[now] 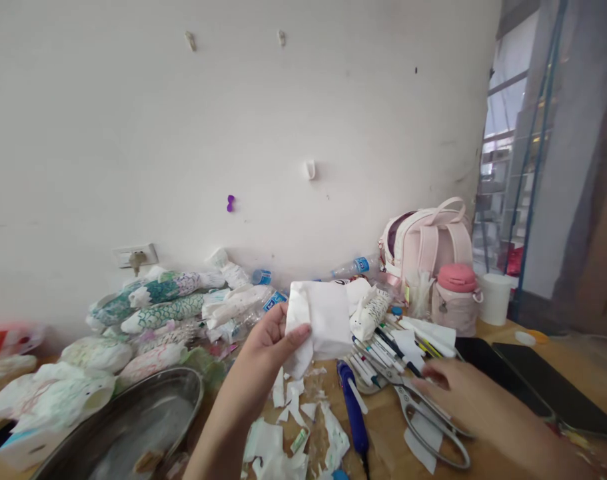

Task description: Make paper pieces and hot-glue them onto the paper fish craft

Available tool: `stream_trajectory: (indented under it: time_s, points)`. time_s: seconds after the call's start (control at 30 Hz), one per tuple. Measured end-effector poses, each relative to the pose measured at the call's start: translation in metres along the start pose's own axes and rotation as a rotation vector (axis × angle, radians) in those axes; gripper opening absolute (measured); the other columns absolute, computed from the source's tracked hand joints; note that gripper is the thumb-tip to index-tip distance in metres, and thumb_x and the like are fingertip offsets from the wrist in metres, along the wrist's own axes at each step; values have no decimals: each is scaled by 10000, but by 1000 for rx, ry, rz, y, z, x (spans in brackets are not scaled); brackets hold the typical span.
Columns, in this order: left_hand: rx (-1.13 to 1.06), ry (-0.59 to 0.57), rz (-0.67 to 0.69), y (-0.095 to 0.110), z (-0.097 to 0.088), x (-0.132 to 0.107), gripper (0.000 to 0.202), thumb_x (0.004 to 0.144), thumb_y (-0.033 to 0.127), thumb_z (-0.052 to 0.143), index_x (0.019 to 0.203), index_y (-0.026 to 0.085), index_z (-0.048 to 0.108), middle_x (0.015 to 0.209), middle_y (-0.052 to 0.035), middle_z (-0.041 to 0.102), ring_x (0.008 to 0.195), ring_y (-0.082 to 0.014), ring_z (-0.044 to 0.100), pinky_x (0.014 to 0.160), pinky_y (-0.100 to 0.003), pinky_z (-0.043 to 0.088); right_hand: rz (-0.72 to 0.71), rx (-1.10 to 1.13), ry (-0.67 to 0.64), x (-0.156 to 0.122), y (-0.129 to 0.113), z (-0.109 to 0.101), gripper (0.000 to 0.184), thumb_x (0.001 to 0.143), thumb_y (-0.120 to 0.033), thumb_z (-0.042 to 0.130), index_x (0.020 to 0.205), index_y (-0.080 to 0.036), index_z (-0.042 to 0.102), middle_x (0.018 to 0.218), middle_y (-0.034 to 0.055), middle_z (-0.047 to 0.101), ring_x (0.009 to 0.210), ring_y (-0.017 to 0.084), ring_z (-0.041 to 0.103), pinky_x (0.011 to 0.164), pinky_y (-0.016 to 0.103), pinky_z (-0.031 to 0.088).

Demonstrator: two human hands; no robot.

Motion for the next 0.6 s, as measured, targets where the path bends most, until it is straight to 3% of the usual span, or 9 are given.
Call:
stream_trajectory:
  time_s: [0.07, 0.1, 0.27, 0.47, 0.6]
  points:
    - [-28, 9, 8, -1, 1, 3, 263, 744, 318, 652, 952, 200, 544, 813, -18, 696, 663, -164, 643, 611, -255, 483, 156, -165, -68, -9, 42, 24, 252, 774, -303, 517, 876, -147, 688, 971, 171, 692, 902, 329, 638, 780, 405, 452]
    - [-43, 8, 10, -2, 2, 5, 273, 735, 306, 660, 957, 195, 547, 832, -23, 696, 681, -164, 643, 620, -251, 481, 161, -188, -92, -12, 53, 35, 285, 789, -291, 492, 934, -138, 684, 1023, 177, 679, 916, 319, 642, 807, 393, 456]
    - [-110, -18, 8, -10, 7, 11, 297, 714, 246, 681, 965, 170, 541, 839, -26, 685, 716, -143, 629, 640, -225, 469, 96, -251, -79, -5, 60, 68, 347, 739, -173, 496, 1042, -98, 650, 1092, 193, 650, 1043, 302, 594, 899, 361, 437]
    - [-74, 43, -13, -13, 2, 10, 371, 700, 273, 701, 866, 244, 370, 520, 98, 577, 389, -78, 507, 411, -160, 365, 188, -217, -24, 4, 57, 67, 241, 769, -292, 456, 751, -160, 657, 830, 197, 694, 804, 344, 658, 697, 420, 477]
    - [-84, 40, 94, -2, 5, 8, 405, 696, 258, 700, 835, 267, 320, 564, 108, 565, 406, -68, 485, 421, -156, 356, 173, -49, 34, 4, 67, 59, 210, 781, -299, 462, 679, -201, 617, 774, 179, 701, 777, 356, 656, 681, 432, 464]
Point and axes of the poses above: each hand's wrist, its own x-axis towards the middle knuckle, its own z-axis out of the palm, y = z × x, the point moved 8 cm from there along x, towards the middle knuckle
